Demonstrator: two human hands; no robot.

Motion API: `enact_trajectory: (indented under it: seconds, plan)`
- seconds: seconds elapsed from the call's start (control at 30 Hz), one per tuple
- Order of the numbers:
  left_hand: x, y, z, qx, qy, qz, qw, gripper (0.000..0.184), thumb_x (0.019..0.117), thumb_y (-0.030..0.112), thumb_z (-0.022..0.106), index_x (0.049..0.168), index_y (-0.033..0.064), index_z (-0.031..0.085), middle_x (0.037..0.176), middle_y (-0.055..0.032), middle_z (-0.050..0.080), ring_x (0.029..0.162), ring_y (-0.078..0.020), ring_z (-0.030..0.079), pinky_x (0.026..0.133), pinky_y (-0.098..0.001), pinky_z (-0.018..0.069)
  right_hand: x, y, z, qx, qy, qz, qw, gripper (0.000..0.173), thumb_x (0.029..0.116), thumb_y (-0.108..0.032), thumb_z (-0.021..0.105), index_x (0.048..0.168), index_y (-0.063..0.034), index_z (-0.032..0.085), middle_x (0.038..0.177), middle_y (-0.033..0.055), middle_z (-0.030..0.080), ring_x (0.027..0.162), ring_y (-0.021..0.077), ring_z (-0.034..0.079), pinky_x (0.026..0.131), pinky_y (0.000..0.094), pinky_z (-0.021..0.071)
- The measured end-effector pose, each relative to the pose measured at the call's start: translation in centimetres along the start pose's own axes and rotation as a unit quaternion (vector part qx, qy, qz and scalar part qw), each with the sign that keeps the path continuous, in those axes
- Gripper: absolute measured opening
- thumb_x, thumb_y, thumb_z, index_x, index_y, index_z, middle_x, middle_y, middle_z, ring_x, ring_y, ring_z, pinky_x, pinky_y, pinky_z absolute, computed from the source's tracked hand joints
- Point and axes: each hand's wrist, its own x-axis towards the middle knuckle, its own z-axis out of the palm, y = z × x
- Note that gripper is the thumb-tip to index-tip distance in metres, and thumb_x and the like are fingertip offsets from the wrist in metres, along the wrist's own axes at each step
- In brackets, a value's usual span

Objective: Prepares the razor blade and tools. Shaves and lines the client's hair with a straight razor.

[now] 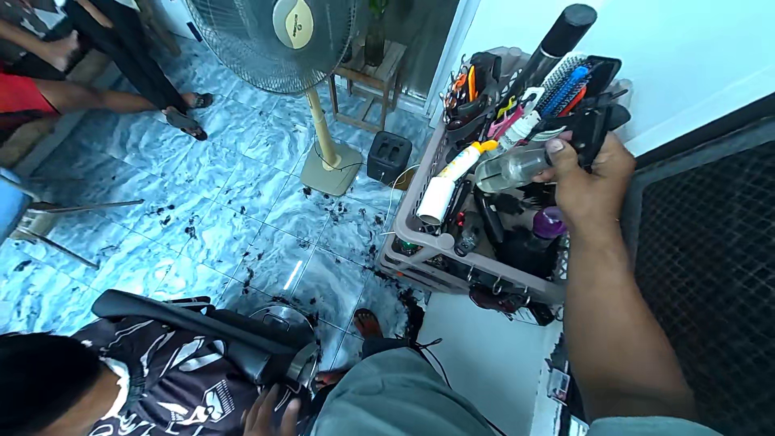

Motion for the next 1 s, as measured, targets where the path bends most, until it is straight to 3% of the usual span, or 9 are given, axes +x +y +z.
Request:
enact_trajectory:
  seconds: [0.1, 0.23, 0.3, 0.4, 0.47, 0.6, 0.73, 0.83, 1.0]
  plan:
    - [5.2, 10.3, 1.1, 0.051, 0.045, 0.237, 0.969, 0.059, 0.1018, 0.053, 0.055, 0.134, 0.0051, 0.066, 0.137, -0.0176, 0.064, 0.133, -0.0372, 0.057, 0.110, -0.0582, 0.0468, 0.7, -0.7, -1.2, -0.020, -0.018, 0.009, 1.000, 0.039, 0.1038, -0.035, 0.062, 0.125, -0.0024, 0.061, 0.107, 0.0079, 0.068, 0.074, 0.0120, 0.068, 0.069, 0.0337, 0.0623]
    - [9.9, 30.3, 5.9, 0.115, 0.032, 0.501, 0.857, 0.033, 0.1031, 0.036, 0.059, 0.120, 0.0127, 0.074, 0.116, -0.0086, 0.072, 0.106, -0.0282, 0.070, 0.084, -0.0481, 0.0595, 1.0, -2.6, -4.0, -0.166, -0.083, -0.006, 0.983, 0.048, 0.1022, -0.044, 0.059, 0.125, -0.0018, 0.064, 0.112, 0.0212, 0.068, 0.096, 0.0291, 0.069, 0.088, 0.0531, 0.0564]
    - [11.8, 38.2, 10.8, 0.183, 0.006, 0.577, 0.796, 0.019, 0.0962, 0.019, 0.064, 0.111, 0.0123, 0.076, 0.112, -0.0093, 0.072, 0.094, -0.0289, 0.072, 0.074, -0.0495, 0.0598, 0.4, -3.4, -5.2, -0.182, -0.062, -0.025, 0.981, 0.046, 0.1023, -0.042, 0.060, 0.123, -0.0009, 0.065, 0.111, 0.0208, 0.069, 0.098, 0.0273, 0.069, 0.088, 0.0503, 0.0555]
    - [15.1, 45.7, 18.0, 0.368, -0.108, 0.546, 0.745, 0.030, 0.0966, 0.007, 0.061, 0.125, 0.0099, 0.070, 0.137, -0.0104, 0.064, 0.125, -0.0326, 0.059, 0.106, -0.0530, 0.0451, -0.3, -3.6, -6.8, -0.162, -0.025, -0.015, 0.986, 0.043, 0.1020, -0.040, 0.062, 0.121, -0.0027, 0.065, 0.104, 0.0141, 0.070, 0.084, 0.0166, 0.069, 0.079, 0.0405, 0.0589]
    - [17.5, 47.4, 22.1, 0.429, -0.147, 0.501, 0.737, 0.044, 0.0977, 0.009, 0.061, 0.141, 0.0124, 0.059, 0.151, -0.0087, 0.055, 0.135, -0.0333, 0.052, 0.115, -0.0531, 0.0366, -0.6, -3.2, -7.9, -0.154, -0.009, 0.010, 0.988, 0.041, 0.1013, -0.040, 0.063, 0.120, -0.0033, 0.066, 0.102, 0.0125, 0.070, 0.080, 0.0147, 0.069, 0.075, 0.0386, 0.0603]
    - [18.4, 48.8, 22.8, 0.471, -0.171, 0.501, 0.705, 0.047, 0.0977, 0.010, 0.062, 0.144, 0.0078, 0.055, 0.142, -0.0135, 0.060, 0.132, -0.0318, 0.055, 0.120, -0.0484, 0.0315, -1.5, -1.9, -9.4, -0.100, 0.023, 0.027, 0.994, 0.036, 0.1021, -0.035, 0.064, 0.117, -0.0031, 0.065, 0.099, 0.0055, 0.069, 0.077, 0.0090, 0.069, 0.070, 0.0318, 0.0624]
    - [19.7, 48.8, 17.3, 0.417, -0.181, 0.598, 0.660, 0.038, 0.0953, 0.010, 0.067, 0.132, 0.0192, 0.067, 0.131, -0.0123, 0.066, 0.119, -0.0368, 0.062, 0.104, -0.0591, 0.0456, -0.9, -1.2, -8.8, -0.057, 0.037, 0.050, 0.996, 0.031, 0.1018, -0.033, 0.064, 0.113, -0.0043, 0.065, 0.095, 0.0016, 0.068, 0.071, 0.0065, 0.067, 0.066, 0.0294, 0.0617]
    - [21.3, 46.5, 12.5, 0.253, -0.195, 0.624, 0.713, 0.040, 0.0900, 0.004, 0.071, 0.128, 0.0158, 0.068, 0.131, -0.0087, 0.067, 0.118, -0.0305, 0.066, 0.098, -0.0532, 0.0549, 0.1, -0.6, -6.6, -0.059, -0.007, 0.079, 0.995, 0.034, 0.1006, -0.035, 0.065, 0.115, -0.0049, 0.066, 0.095, 0.0049, 0.069, 0.071, 0.0095, 0.067, 0.067, 0.0330, 0.0614]
    - [20.5, 40.9, 6.5, -0.024, -0.126, 0.556, 0.821, 0.045, 0.0867, 0.005, 0.077, 0.130, 0.0141, 0.068, 0.128, -0.0111, 0.060, 0.117, -0.0210, 0.061, 0.097, -0.0401, 0.0564, 1.6, 2.1, -1.5, -0.078, -0.168, 0.081, 0.979, 0.030, 0.0986, -0.033, 0.068, 0.110, -0.0050, 0.070, 0.093, 0.0130, 0.071, 0.083, 0.0245, 0.070, 0.079, 0.0536, 0.0578]
